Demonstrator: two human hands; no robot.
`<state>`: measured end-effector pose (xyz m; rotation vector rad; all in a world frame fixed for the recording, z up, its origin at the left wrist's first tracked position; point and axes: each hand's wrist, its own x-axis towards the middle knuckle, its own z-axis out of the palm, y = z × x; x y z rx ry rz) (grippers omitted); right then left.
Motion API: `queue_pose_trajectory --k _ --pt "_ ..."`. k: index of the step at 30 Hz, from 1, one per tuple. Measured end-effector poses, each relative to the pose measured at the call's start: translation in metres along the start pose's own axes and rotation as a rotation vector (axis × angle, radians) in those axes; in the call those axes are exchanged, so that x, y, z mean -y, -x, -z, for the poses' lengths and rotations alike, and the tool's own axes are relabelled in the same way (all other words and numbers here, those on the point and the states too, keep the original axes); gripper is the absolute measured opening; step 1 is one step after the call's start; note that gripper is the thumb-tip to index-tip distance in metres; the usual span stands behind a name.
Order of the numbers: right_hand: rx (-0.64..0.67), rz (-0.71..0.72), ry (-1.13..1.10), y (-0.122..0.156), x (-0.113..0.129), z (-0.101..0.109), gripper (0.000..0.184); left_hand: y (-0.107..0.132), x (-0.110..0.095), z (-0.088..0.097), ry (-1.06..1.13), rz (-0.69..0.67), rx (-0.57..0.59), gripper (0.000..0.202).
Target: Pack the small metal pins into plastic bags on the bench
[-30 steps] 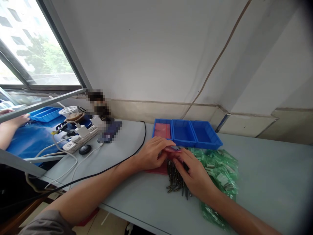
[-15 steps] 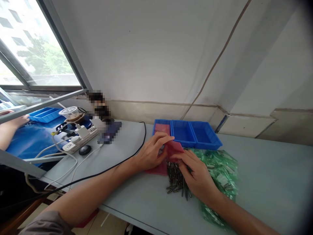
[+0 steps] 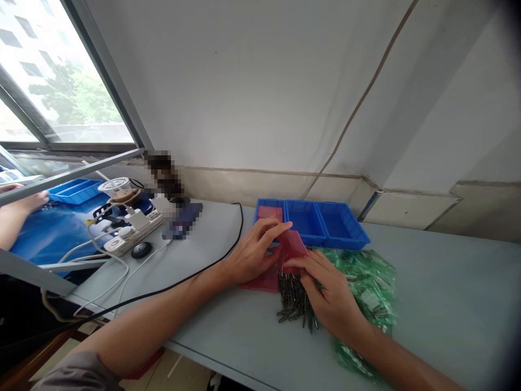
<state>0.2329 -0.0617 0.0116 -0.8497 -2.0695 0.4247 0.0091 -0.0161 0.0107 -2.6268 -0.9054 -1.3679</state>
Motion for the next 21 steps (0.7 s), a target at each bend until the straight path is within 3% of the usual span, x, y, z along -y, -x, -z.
queue_pose_trajectory --k 21 --pt "-0.051 0.025 -0.056 0.0010 -0.0023 -0.0021 0.034 -0.0007 -0.0003 0.0012 0.006 -0.022 -0.001 0.069"
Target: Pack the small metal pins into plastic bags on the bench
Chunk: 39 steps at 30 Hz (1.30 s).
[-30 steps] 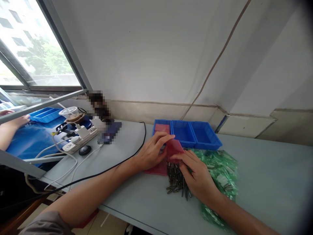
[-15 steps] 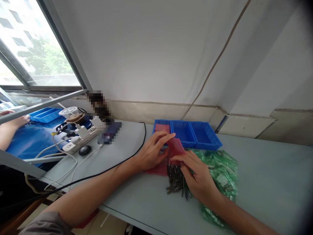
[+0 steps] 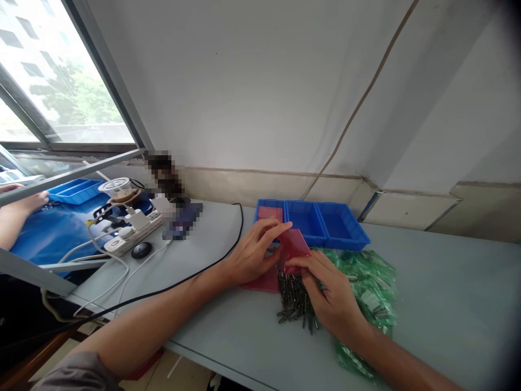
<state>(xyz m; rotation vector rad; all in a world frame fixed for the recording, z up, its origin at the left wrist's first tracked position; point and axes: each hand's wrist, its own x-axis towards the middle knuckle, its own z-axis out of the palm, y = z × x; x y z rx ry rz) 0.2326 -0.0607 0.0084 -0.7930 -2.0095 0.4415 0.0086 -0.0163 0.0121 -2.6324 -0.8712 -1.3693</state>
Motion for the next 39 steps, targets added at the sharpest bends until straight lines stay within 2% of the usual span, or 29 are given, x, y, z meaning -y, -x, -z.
queue_pose_trajectory --k 8,17,39 --pt "0.011 -0.021 -0.007 0.0002 0.0001 -0.0001 0.033 -0.0001 -0.0014 0.0004 -0.003 0.011 0.021 0.067" --pt "0.125 -0.019 -0.004 0.0004 0.0021 -0.0021 0.031 -0.0013 -0.0009 -0.0008 0.026 0.042 0.130 0.056" --pt "0.031 -0.012 -0.024 0.0007 0.0034 0.0003 0.031 0.0000 0.0001 -0.0021 0.032 0.060 0.138 0.061"
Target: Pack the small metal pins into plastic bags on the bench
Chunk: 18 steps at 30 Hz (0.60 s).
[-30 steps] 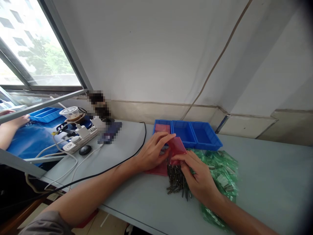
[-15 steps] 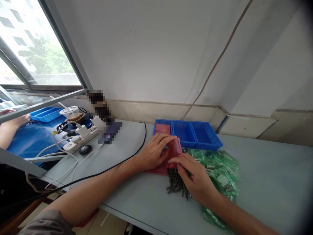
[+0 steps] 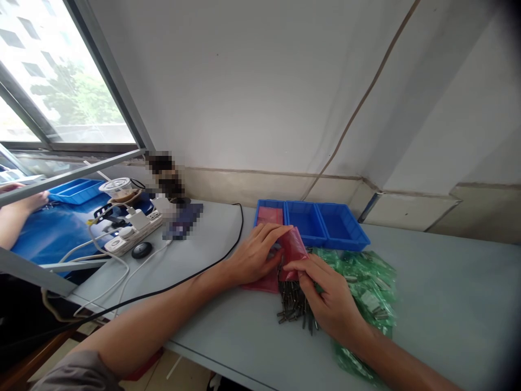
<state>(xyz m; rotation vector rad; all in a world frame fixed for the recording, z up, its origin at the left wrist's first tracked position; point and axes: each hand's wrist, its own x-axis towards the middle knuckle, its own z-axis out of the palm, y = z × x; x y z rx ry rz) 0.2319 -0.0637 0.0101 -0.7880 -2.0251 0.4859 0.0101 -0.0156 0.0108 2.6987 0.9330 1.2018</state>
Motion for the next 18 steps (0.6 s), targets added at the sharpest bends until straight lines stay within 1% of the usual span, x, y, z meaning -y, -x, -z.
queue_pose_trajectory --k 7,18 --pt "0.009 -0.004 -0.015 0.0015 -0.0003 0.0008 0.032 -0.0007 -0.0010 0.0014 0.009 -0.007 -0.010 0.059" --pt "-0.033 -0.013 -0.025 0.0026 -0.0021 -0.0001 0.029 -0.0017 -0.0012 0.0032 0.018 -0.024 -0.019 0.063"
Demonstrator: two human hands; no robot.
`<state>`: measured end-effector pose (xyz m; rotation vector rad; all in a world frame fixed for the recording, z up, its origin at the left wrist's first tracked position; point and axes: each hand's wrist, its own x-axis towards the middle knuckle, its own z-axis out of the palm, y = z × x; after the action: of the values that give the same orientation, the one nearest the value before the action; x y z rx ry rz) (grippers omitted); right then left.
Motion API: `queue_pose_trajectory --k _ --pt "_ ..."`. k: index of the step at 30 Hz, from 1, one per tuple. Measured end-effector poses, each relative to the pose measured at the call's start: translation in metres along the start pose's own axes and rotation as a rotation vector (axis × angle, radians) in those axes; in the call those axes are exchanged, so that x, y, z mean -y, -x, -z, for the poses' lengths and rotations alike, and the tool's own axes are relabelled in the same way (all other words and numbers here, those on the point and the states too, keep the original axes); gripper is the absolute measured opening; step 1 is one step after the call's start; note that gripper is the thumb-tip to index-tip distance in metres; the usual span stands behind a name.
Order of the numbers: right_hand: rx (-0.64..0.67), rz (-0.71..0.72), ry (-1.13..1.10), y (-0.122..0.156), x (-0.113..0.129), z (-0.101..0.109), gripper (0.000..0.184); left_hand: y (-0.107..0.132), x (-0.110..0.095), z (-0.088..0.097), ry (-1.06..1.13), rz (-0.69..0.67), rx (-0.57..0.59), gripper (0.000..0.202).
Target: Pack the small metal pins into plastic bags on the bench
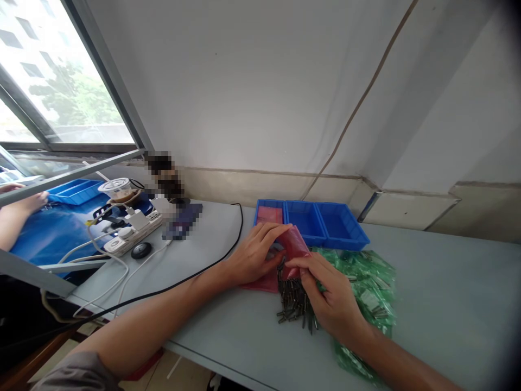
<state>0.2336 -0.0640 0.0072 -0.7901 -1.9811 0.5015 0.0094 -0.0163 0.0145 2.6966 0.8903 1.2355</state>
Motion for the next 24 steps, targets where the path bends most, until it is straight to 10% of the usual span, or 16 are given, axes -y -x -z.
queue_pose_trajectory --k 24 --pt "-0.001 -0.028 -0.048 -0.0010 -0.0012 -0.0011 0.028 0.0017 0.0019 -0.0018 -0.006 0.002 0.074 0.083"
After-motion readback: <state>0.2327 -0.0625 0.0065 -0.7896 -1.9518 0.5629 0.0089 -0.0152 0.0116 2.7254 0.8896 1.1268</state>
